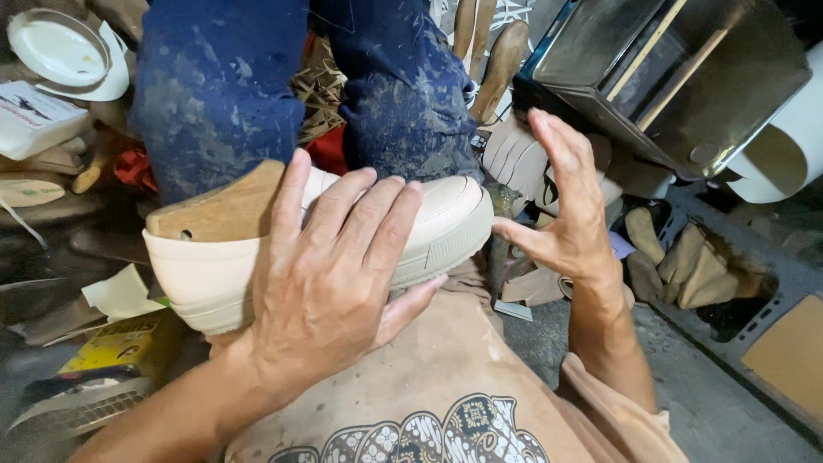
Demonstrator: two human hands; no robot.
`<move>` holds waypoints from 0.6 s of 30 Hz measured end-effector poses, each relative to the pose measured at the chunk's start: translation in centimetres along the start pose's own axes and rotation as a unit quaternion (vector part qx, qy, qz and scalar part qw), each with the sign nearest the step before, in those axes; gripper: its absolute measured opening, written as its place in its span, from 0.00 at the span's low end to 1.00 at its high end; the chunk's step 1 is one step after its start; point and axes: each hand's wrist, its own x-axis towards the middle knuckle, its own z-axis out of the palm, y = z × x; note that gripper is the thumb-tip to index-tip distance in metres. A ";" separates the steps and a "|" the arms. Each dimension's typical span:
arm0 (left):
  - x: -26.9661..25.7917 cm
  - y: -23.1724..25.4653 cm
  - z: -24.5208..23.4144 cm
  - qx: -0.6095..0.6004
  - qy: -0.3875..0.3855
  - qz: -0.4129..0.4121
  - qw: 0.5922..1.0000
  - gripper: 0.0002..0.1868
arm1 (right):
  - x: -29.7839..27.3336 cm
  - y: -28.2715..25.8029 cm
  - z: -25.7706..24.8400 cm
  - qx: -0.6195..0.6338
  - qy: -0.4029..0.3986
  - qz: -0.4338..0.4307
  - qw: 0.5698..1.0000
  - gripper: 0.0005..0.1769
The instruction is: The person removes blue tape from the sole of a beige slip-on shoe and then uses a hammer to tap the sole and heel area. The person rotates the shoe to access different sides while working.
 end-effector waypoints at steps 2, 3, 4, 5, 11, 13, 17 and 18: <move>0.3 -0.1 0.1 -0.014 0.009 -0.001 1.000 0.39 | -1.2 0.3 0.6 -0.003 0.027 0.051 0.998 0.49; 0.4 -0.1 0.1 -0.007 0.006 -0.001 1.000 0.38 | -1.6 0.1 0.8 -0.004 0.054 0.047 0.997 0.46; 0.5 -0.1 0.1 -0.001 0.003 -0.001 1.000 0.38 | -2.0 -0.2 1.1 -0.006 0.081 0.043 0.996 0.42; 0.6 0.0 0.3 -0.002 -0.001 0.000 1.000 0.38 | -2.1 -0.4 1.1 -0.004 0.081 0.047 0.996 0.42; 1.1 0.2 0.7 0.021 -0.020 -0.012 1.000 0.36 | 0.1 -2.9 1.2 0.005 0.070 -0.075 0.995 0.27; 1.1 0.3 0.8 0.013 -0.025 -0.015 0.999 0.37 | 1.0 -3.2 1.2 -0.040 0.083 -0.115 0.989 0.20; 1.2 0.3 1.0 0.015 -0.028 -0.013 0.999 0.37 | 2.7 -4.1 -0.2 -0.067 0.059 -0.125 0.988 0.19; 1.2 0.4 1.1 0.019 -0.036 -0.007 0.999 0.38 | 3.5 -4.4 -0.7 -0.066 0.018 -0.126 0.990 0.16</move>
